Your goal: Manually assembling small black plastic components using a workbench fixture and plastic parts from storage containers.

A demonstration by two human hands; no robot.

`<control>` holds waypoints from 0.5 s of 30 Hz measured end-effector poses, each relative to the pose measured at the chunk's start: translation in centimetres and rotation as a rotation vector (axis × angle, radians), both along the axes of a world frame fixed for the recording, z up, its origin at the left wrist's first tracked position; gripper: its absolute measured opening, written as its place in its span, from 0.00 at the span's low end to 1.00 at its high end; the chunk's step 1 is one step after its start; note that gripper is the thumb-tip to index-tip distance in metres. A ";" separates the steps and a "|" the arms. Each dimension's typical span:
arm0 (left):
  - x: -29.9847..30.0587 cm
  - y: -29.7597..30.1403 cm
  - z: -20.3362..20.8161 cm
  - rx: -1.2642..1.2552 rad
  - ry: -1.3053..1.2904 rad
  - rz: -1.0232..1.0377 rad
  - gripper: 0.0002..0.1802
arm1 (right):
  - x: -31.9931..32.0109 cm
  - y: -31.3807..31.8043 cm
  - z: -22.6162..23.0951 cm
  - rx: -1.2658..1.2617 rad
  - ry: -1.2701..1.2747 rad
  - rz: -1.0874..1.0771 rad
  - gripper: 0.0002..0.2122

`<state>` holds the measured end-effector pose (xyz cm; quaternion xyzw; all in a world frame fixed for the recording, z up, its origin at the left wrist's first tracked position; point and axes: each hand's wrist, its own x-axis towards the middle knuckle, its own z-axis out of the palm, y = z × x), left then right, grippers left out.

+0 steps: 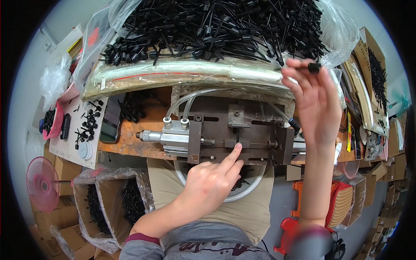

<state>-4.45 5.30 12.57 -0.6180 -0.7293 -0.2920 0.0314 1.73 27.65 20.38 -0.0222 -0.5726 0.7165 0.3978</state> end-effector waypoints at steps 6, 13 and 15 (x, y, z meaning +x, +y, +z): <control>-3.8 0.0 5.2 0.304 -0.038 0.096 0.15 | 5.9 -5.8 -2.8 0.594 -0.257 -0.113 0.16; -10.5 4.8 7.8 0.462 0.134 0.415 0.06 | 7.7 -9.4 -7.5 1.126 -0.541 -0.192 0.13; -11.8 6.0 7.7 0.445 0.207 0.470 0.07 | 7.4 -9.8 -8.2 1.221 -0.571 -0.229 0.11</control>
